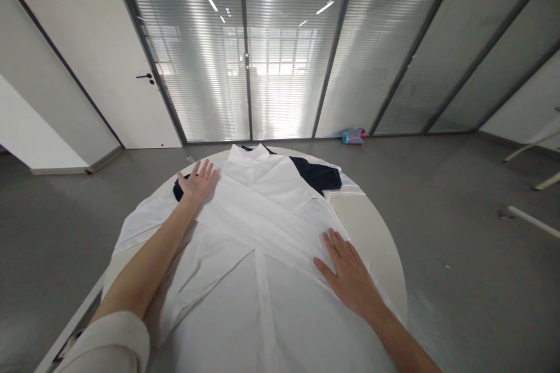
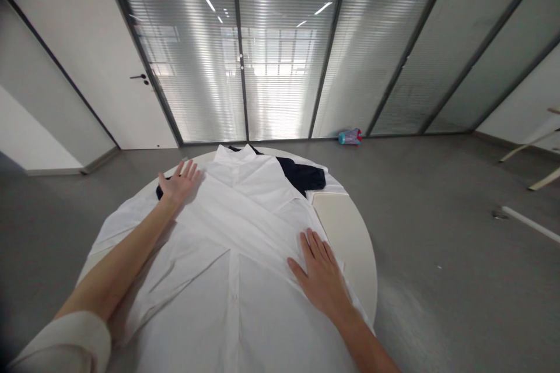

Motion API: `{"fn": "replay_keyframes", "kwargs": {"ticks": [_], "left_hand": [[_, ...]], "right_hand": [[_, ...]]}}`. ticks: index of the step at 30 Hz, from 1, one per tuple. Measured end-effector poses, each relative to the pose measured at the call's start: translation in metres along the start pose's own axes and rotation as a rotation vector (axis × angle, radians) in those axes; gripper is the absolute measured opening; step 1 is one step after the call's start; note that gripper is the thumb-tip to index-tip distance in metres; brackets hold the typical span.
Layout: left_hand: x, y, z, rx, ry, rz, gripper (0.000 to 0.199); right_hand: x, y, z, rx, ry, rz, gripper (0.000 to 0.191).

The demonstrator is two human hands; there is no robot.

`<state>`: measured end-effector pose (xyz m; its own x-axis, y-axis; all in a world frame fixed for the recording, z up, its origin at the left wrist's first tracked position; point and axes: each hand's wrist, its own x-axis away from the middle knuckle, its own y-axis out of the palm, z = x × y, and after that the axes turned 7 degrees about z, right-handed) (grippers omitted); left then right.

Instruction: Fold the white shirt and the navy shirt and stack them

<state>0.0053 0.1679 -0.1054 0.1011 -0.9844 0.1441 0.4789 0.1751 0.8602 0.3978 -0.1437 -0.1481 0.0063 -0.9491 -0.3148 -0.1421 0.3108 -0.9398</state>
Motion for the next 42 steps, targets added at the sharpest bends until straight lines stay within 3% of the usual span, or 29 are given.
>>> {"fn": "replay_keyframes", "kwargs": {"ticks": [2,5,9,11,13,15,20,23,28,34,42], "left_hand": [[0.011,0.004,-0.015,-0.066,-0.160,-0.090,0.088],[0.013,0.003,-0.024,-0.164,-0.288,-0.017,0.099],[0.002,0.003,-0.020,-0.265,-0.136,0.094,0.089],[0.006,0.007,-0.020,-0.497,-0.007,0.034,0.073],[0.021,0.013,-0.026,-0.770,0.110,-0.109,0.051],[0.046,0.020,-0.033,-0.978,0.183,-0.324,0.035],[0.112,0.032,-0.050,-1.596,0.369,-1.154,0.053],[0.130,0.027,-0.059,-1.825,0.449,-1.362,0.060],[0.120,0.011,-0.068,-1.944,0.567,-1.399,0.066],[0.100,0.012,-0.063,-2.014,0.556,-1.267,0.064],[0.108,0.010,-0.071,-1.998,0.599,-1.231,0.062]], "right_hand": [[0.000,0.000,0.000,0.003,-0.005,0.000,0.078],[0.000,0.000,-0.001,0.015,-0.014,0.000,0.078],[0.000,0.000,-0.002,0.034,-0.006,0.004,0.080],[0.001,0.002,-0.002,0.029,-0.011,0.013,0.079],[0.001,0.003,-0.001,0.020,-0.017,0.025,0.078],[0.001,0.004,-0.001,0.015,-0.020,0.027,0.078],[0.001,-0.001,-0.002,0.011,-0.028,0.022,0.075],[0.000,-0.004,-0.004,0.003,-0.045,0.037,0.068],[0.001,-0.006,-0.004,-0.008,-0.052,0.031,0.066],[0.000,-0.007,-0.005,-0.029,-0.036,0.004,0.065],[0.005,-0.028,0.000,-0.077,-0.181,-0.027,0.078]]}}
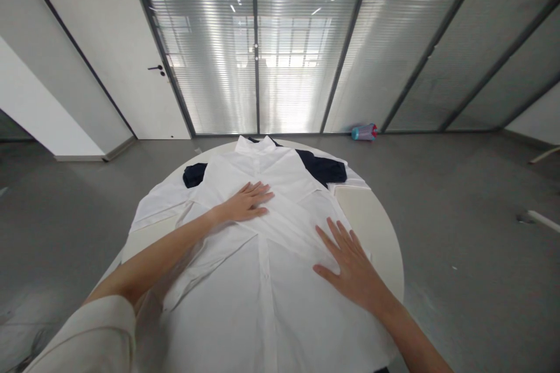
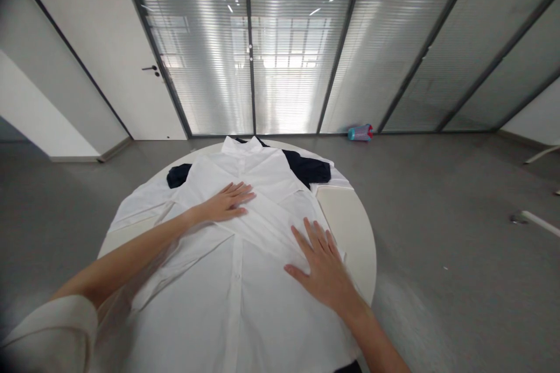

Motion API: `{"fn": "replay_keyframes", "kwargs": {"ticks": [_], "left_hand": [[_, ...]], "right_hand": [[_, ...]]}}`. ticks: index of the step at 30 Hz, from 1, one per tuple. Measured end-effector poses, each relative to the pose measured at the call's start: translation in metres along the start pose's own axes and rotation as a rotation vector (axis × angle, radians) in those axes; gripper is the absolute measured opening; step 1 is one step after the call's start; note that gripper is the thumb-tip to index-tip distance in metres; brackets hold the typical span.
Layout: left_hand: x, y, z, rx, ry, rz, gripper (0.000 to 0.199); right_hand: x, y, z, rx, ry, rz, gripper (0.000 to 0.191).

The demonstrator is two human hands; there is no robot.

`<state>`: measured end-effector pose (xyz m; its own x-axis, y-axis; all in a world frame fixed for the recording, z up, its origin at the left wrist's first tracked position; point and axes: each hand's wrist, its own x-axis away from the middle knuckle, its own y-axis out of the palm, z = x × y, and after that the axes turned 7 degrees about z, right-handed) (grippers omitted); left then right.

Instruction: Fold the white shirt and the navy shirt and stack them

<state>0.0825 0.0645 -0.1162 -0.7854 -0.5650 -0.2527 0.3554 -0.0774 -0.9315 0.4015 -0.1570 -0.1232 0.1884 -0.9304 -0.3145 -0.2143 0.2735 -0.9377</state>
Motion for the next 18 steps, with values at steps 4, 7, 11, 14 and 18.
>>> {"fn": "replay_keyframes", "kwargs": {"ticks": [4,7,11,14,18], "left_hand": [[0.003,0.004,-0.001,-0.036,-0.014,-0.013,0.061],[0.001,0.005,-0.015,-0.002,-0.031,0.001,0.060],[-0.003,-0.006,-0.060,0.262,-0.271,0.291,0.058],[-0.001,-0.019,-0.098,0.635,-0.490,0.609,0.039],[-0.005,-0.029,-0.126,0.960,-0.688,0.796,0.014]], "right_hand": [[0.008,0.005,0.006,0.006,0.012,-0.046,0.074],[0.011,0.011,0.008,0.012,0.012,-0.041,0.073],[0.011,0.011,0.007,0.024,0.011,-0.024,0.072],[0.011,0.010,0.006,0.030,0.011,-0.017,0.071],[0.012,0.012,0.007,0.038,0.007,-0.013,0.071]]}}
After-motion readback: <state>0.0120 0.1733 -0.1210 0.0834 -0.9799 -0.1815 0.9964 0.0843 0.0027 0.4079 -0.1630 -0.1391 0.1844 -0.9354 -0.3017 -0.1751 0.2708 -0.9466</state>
